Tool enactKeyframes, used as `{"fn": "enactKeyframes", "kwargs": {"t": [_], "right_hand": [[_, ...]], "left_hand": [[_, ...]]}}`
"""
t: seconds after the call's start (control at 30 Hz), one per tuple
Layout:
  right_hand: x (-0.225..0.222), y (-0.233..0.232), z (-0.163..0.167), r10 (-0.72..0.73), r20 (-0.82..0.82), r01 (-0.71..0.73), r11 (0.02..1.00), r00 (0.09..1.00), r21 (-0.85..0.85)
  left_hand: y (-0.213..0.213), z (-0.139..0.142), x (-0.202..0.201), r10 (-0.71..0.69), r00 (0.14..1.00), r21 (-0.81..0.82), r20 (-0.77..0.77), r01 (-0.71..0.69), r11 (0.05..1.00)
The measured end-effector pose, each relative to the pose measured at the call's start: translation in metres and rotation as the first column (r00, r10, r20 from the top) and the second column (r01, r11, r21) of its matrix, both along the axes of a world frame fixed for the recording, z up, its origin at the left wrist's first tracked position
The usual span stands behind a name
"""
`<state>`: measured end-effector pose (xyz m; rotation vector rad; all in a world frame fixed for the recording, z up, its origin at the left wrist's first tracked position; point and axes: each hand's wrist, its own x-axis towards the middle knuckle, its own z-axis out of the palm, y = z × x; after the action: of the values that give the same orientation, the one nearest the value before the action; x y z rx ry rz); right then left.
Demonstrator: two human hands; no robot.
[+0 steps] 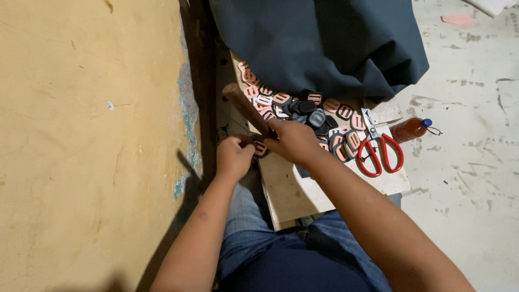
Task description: The person repeatedly picks small black rubber pieces from a pile on a wooden board, places each piece on the board, and uses a wooden mallet to strike and shape it. After each strike, the piece is moved aside and another is selected. Scissors and a bottle are visible nearby but not used.
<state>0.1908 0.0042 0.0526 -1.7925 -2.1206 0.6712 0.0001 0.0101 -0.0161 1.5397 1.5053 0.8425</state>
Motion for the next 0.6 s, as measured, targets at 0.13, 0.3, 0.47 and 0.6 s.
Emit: {"fn": "enactKeyframes", "kwargs": {"t": [0.13,0.3,0.47,0.6], "right_hand": [[0.006,-0.007,0.001,0.035,0.003,-0.035,0.999,0.999,0.022],[0.015,-0.012,0.005,0.018,-0.014,-0.018,1.0,1.0,-0.01],[0.004,-0.003,-0.001,-0.048,-0.044,0.047,0.999,0.998,-0.021],[0.007,-0.005,-0.004,-0.017,-0.052,0.016,1.0,0.999,-0.015]], "left_hand": [[-0.01,0.004,-0.001,-0.003,0.988,0.095,-0.154,0.018,0.995],[-0.006,-0.001,0.003,0.076,0.993,-0.143,0.091,-0.062,0.988],[0.0,-0.004,0.003,0.038,0.995,-0.061,0.089,-0.033,0.998],[-0.003,-0.006,0.002,0.021,0.999,-0.005,0.046,-0.021,1.0]]}}
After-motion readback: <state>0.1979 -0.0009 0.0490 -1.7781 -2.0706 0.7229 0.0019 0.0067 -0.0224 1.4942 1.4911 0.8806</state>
